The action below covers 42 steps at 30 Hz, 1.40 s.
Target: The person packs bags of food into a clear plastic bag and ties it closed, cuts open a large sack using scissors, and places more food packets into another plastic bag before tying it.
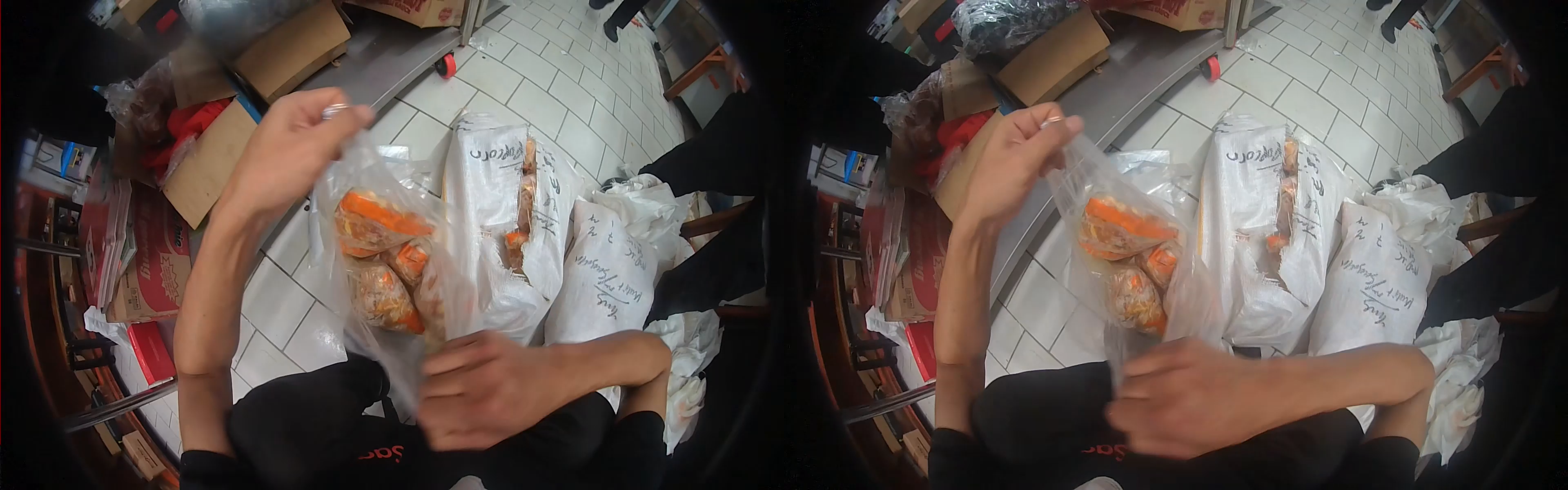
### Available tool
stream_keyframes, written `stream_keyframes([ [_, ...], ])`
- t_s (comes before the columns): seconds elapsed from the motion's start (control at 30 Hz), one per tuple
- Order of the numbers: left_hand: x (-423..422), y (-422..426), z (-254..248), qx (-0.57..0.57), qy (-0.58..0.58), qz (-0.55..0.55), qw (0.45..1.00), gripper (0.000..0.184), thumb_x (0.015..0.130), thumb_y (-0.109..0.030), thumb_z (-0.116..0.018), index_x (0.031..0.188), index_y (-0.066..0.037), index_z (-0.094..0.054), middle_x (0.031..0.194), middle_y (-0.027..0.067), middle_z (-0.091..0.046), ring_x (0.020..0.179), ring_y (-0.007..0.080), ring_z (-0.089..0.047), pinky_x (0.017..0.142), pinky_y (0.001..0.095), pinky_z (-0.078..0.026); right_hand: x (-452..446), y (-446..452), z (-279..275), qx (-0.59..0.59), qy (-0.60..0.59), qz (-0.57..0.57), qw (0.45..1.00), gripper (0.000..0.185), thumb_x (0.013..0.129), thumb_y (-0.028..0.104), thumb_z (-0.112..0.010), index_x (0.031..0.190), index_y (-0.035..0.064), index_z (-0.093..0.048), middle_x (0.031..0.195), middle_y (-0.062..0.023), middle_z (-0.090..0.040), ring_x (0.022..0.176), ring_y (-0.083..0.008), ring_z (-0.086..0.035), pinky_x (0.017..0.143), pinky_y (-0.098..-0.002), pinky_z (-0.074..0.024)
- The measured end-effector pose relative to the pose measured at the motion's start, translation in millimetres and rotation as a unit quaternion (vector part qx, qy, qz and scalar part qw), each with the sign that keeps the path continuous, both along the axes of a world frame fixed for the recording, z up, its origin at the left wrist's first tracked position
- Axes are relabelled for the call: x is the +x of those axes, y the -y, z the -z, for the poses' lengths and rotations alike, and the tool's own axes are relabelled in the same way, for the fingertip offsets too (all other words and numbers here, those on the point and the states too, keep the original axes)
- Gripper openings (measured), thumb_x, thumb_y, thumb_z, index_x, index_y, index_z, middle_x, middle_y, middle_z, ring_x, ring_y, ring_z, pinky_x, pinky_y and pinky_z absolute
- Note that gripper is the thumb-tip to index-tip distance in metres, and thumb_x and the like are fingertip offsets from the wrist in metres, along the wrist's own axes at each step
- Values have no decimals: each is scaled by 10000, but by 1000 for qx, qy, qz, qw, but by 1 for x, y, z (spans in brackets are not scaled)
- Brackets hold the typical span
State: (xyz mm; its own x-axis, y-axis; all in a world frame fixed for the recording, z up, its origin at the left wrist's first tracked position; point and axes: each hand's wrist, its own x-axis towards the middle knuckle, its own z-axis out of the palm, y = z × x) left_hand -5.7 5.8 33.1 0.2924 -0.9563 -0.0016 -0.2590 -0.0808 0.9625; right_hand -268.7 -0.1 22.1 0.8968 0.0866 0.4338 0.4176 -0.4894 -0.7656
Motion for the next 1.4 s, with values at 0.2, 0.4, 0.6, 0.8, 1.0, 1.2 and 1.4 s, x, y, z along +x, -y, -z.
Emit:
stream_keyframes([
  [0.2, -67, -16, -76, -98, 132, 225, 960, 251, 820, -144, -741, 683, -60, -548, 579, -15, -483, 536, 78, -461, 504, 232, -341, 70, -66, -20, 202, -42, 96, 974, 239, 860, 174, -680, 775, 59, -488, 642, -42, -489, 553, -207, -513, 520, -339, -409],
  [0.4, -47, -7, -57, -244, 180, 329, 894, 238, 734, -148, -802, 696, -22, -603, 829, 102, -595, 709, 252, -515, 678, 332, -418, 67, -43, -4, 85, -4, 203, 975, 226, 896, 200, -626, 939, -12, -561, 767, -127, -546, 708, -264, -566, 646, -379, -458],
  [0.6, -17, -12, 20, 86, 144, 300, 939, 172, 909, -188, -681, 887, -35, -604, 1105, 87, -542, 927, 188, -505, 827, 327, -406, 22, 14, 75, 77, -165, 207, 961, 141, 825, 107, -644, 867, -22, -602, 944, -167, -535, 882, -324, -569, 735, -416, -464],
  [0.8, -24, -16, 92, 4, -142, 262, 955, 215, 1022, -260, -515, 1062, -57, -570, 1093, 59, -513, 897, 136, -522, 809, 305, -433, 36, 42, 60, -38, -75, 230, 970, 113, 798, 120, -670, 783, 11, -644, 1163, -200, -491, 1007, -366, -520, 882, -445, -422],
  [1.0, 2, -28, 119, -32, -19, 298, 954, 199, 934, -197, -655, 1000, -56, -532, 1155, 93, -490, 976, 178, -556, 909, 309, -436, 54, 79, 85, -44, -33, 204, 978, 155, 839, 147, -709, 933, 36, -653, 1214, -169, -436, 1191, -336, -447, 954, -412, -379],
  [1.2, 6, -27, 112, -60, 197, 194, 959, 268, 722, -19, -780, 870, -29, -557, 1223, 131, -452, 1040, 267, -589, 835, 337, -501, 78, 97, 118, 326, -287, 167, 885, 182, 991, 215, -544, 1023, 38, -573, 888, -58, -566, 779, -112, -510, 663, -272, -412],
  [1.4, 1, -27, 156, -220, 359, 189, 887, 258, 687, -28, -774, 758, -49, -527, 979, 90, -616, 638, 216, -563, 609, 337, -464, 94, 89, 158, 348, -339, 222, 846, 168, 1009, 213, -533, 976, 50, -556, 730, 54, -480, 627, -24, -394, 559, -230, -353],
])
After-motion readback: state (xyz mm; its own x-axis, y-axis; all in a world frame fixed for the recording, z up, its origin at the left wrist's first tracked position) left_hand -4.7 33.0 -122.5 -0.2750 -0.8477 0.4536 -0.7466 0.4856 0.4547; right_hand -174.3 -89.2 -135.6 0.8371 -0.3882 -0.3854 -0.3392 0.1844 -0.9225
